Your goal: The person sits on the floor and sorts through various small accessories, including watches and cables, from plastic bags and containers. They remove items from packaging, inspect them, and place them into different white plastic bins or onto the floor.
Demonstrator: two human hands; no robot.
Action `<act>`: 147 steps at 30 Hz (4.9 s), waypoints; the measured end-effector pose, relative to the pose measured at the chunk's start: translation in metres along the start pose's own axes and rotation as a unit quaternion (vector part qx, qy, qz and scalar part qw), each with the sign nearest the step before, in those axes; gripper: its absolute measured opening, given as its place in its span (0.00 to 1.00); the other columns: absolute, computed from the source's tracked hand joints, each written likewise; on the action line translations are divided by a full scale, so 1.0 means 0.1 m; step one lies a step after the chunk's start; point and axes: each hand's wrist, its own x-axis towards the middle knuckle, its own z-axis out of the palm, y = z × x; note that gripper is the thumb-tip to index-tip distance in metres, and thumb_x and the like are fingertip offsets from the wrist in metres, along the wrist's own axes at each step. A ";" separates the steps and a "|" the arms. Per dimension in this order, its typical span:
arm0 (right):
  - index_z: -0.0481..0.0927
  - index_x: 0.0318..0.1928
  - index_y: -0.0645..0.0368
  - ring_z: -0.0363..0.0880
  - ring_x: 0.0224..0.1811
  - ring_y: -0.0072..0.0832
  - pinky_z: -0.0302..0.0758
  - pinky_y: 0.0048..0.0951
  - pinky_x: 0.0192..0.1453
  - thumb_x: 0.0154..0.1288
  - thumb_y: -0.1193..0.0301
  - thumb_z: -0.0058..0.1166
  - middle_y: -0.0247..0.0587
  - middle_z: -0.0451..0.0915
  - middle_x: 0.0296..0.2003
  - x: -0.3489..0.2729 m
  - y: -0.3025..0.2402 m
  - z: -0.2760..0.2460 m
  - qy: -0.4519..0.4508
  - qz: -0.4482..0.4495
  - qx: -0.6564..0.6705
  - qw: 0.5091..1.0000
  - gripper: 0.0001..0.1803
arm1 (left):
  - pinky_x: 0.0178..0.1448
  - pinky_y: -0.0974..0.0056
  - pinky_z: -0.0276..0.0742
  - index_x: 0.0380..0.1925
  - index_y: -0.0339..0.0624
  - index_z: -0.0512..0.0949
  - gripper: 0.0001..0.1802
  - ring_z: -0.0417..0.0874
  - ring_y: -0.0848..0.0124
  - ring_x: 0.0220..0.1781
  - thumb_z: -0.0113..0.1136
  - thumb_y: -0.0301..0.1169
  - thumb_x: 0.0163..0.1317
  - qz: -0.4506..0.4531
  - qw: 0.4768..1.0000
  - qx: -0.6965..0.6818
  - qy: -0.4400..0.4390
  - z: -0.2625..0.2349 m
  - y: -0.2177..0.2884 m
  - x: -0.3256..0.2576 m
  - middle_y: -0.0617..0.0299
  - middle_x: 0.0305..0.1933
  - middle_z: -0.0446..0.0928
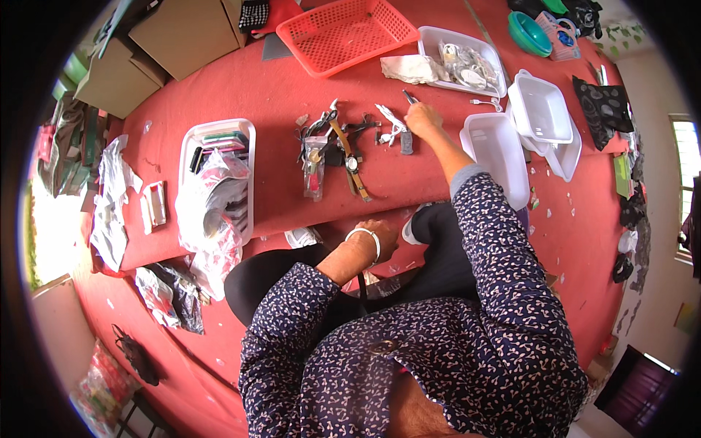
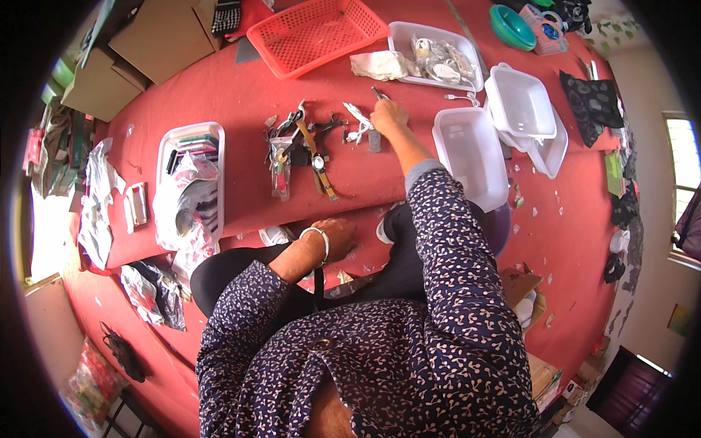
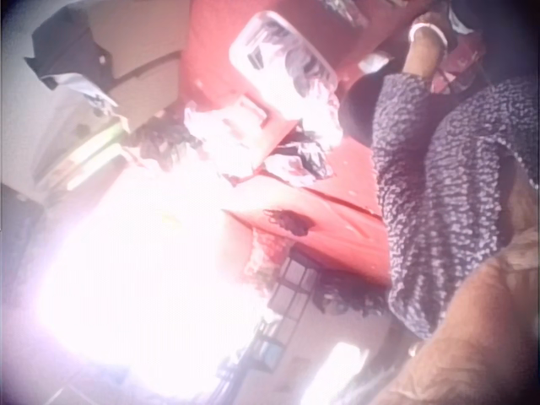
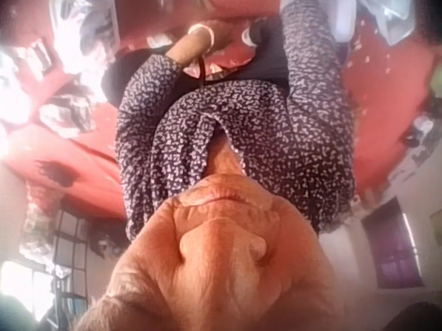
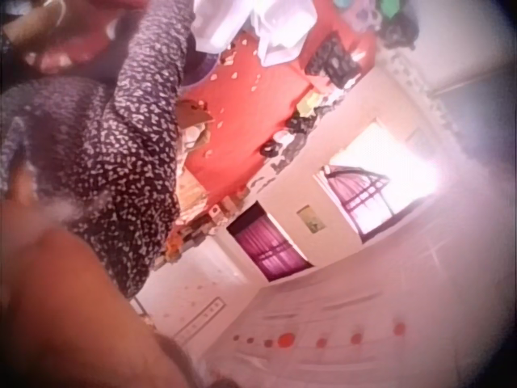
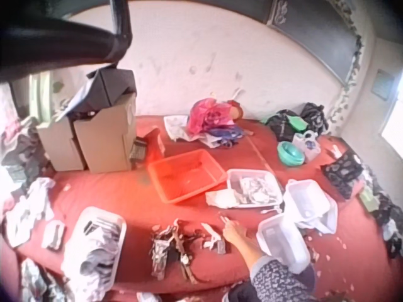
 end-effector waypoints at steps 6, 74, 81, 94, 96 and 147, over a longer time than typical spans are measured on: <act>0.78 0.35 0.60 0.74 0.45 0.40 0.72 0.38 0.47 0.50 0.62 0.55 0.48 0.74 0.42 -0.15 -0.39 0.32 0.017 -0.026 0.059 0.998 0.16 | 0.48 0.58 0.72 0.37 0.40 0.76 0.15 0.76 0.56 0.46 0.51 0.38 0.56 -0.025 1.000 -0.011 -0.015 -0.03 0.02 -0.01 0.50 0.42 0.75; 0.78 0.20 0.60 0.75 0.17 0.23 0.66 0.21 0.20 0.47 0.70 0.55 0.37 0.77 0.17 -0.48 -0.46 0.00 -0.377 -0.050 0.365 0.850 0.06 | 0.44 0.59 0.73 0.36 0.39 0.77 0.13 0.78 0.60 0.44 0.56 0.30 0.50 -0.057 0.990 0.128 -0.034 -0.03 0.07 -0.11 0.51 0.41 0.77; 0.77 0.29 0.56 0.73 0.19 0.16 0.62 0.18 0.18 0.50 0.70 0.56 0.32 0.77 0.20 -0.21 -0.21 -0.48 -0.141 -0.072 0.571 0.806 0.06 | 0.45 0.59 0.72 0.38 0.40 0.77 0.14 0.78 0.60 0.45 0.56 0.30 0.50 -0.053 0.992 0.116 -0.016 -0.07 0.09 -0.18 0.52 0.42 0.76; 0.78 0.32 0.52 0.77 0.36 0.40 0.71 0.38 0.39 0.50 0.65 0.49 0.45 0.78 0.29 -0.31 -0.35 0.34 0.115 -0.011 0.150 0.982 0.09 | 0.46 0.59 0.71 0.39 0.39 0.76 0.15 0.76 0.60 0.47 0.57 0.29 0.49 -0.060 0.986 0.143 -0.053 -0.08 0.08 -0.11 0.52 0.43 0.75; 0.78 0.32 0.55 0.77 0.36 0.38 0.72 0.38 0.39 0.50 0.60 0.51 0.45 0.79 0.28 -0.43 -0.46 0.48 0.098 -0.035 0.219 0.970 0.13 | 0.47 0.59 0.70 0.39 0.39 0.76 0.16 0.75 0.60 0.49 0.57 0.29 0.48 -0.059 0.987 0.140 -0.057 -0.13 0.13 -0.11 0.52 0.45 0.74; 0.68 0.51 0.63 0.70 0.51 0.29 0.65 0.27 0.53 0.63 0.64 0.43 0.42 0.71 0.48 -1.75 -0.78 -1.08 0.070 -0.261 0.518 0.812 0.20 | 0.48 0.55 0.72 0.51 0.36 0.61 0.32 0.71 0.59 0.53 0.44 0.53 0.59 0.108 0.416 -0.850 0.304 -0.43 -0.37 0.12 0.49 0.49 0.69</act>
